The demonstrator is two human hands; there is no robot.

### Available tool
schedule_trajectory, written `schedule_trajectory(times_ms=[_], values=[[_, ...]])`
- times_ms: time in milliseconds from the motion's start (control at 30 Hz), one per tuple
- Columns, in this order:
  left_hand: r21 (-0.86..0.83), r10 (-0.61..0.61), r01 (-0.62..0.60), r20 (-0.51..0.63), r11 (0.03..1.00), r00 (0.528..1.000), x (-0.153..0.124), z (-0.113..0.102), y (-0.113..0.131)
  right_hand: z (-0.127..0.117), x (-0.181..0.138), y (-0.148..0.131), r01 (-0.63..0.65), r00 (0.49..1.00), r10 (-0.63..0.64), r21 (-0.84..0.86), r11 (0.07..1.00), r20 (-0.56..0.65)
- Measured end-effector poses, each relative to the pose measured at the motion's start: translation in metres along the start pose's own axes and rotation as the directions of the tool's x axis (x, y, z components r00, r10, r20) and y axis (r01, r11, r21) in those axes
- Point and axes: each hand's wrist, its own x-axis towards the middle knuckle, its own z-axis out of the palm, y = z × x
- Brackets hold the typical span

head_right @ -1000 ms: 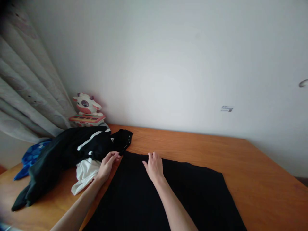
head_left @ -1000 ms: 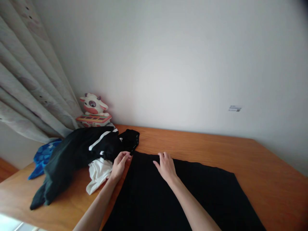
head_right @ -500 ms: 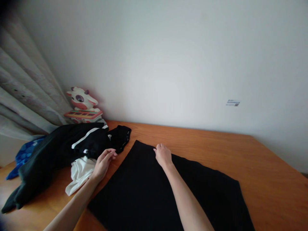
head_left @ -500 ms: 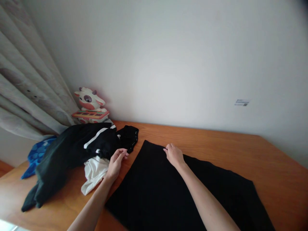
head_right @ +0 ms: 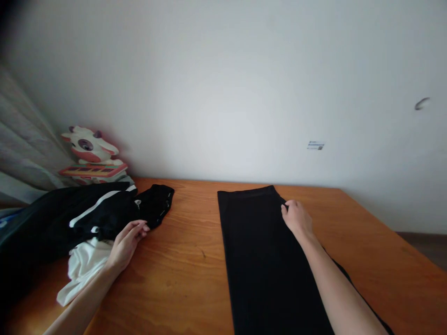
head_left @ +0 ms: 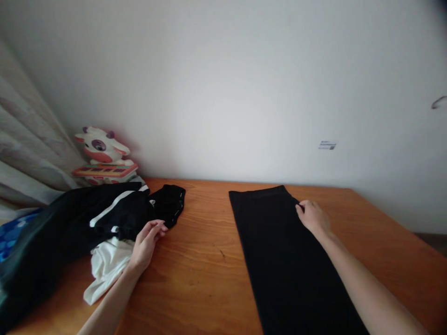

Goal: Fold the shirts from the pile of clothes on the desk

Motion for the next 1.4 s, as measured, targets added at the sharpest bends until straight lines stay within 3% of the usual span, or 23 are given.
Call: schedule_trajectory(times_ms=[133,200,267,333,400,433,567,667,767,933,1067,1400], values=[[0.202,0.069,-0.072,0.02,0.977,0.997,-0.001,0.002,-0.003,0.004,-0.053,-0.008,0.218,0.976,-0.219,0.032,0.975,0.008],[0.418,0.164,-0.207,0.138,0.884,0.977,-0.007,0.01,-0.003,0.009,-0.081,-0.013,0.33,0.943,-0.331,0.086,0.94,0.002],[0.558,0.245,-0.419,0.361,0.716,0.9,-0.02,0.028,-0.003,0.011,-0.107,-0.014,0.397,0.917,-0.399,0.153,0.905,-0.015],[0.552,0.272,-0.601,0.564,0.578,0.78,-0.036,0.052,-0.003,0.011,-0.134,-0.013,0.459,0.887,-0.459,0.217,0.862,-0.054],[0.504,0.275,-0.681,0.658,0.531,0.701,-0.052,0.082,-0.005,0.008,-0.163,-0.014,0.512,0.855,-0.511,0.281,0.812,-0.082],[0.493,0.275,-0.698,0.677,0.52,0.683,-0.058,0.097,-0.006,0.006,-0.179,-0.015,0.523,0.846,-0.528,0.313,0.793,-0.077],[0.53,0.24,-0.711,0.697,0.463,0.676,-0.066,0.151,-0.011,0.007,-0.238,-0.03,0.558,0.814,-0.579,0.335,0.76,-0.044],[0.582,0.185,-0.686,0.688,0.437,0.702,-0.058,0.18,-0.012,0.015,-0.262,-0.043,0.536,0.829,-0.559,0.307,0.786,-0.017],[0.615,0.148,-0.671,0.682,0.414,0.717,-0.05,0.2,-0.013,0.024,-0.268,-0.05,0.488,0.856,-0.518,0.333,0.807,0.0],[0.588,0.147,-0.739,0.741,0.328,0.655,-0.041,0.219,-0.018,0.03,-0.265,-0.051,0.449,0.862,-0.505,0.394,0.802,0.045],[0.59,0.119,-0.758,0.762,0.279,0.637,-0.035,0.233,-0.018,0.024,-0.26,-0.048,0.407,0.872,-0.478,0.393,0.824,0.1],[0.54,0.102,-0.779,0.798,0.319,0.595,-0.043,0.311,-0.023,-0.001,-0.23,-0.018,0.279,0.914,-0.363,0.373,0.885,0.179]])
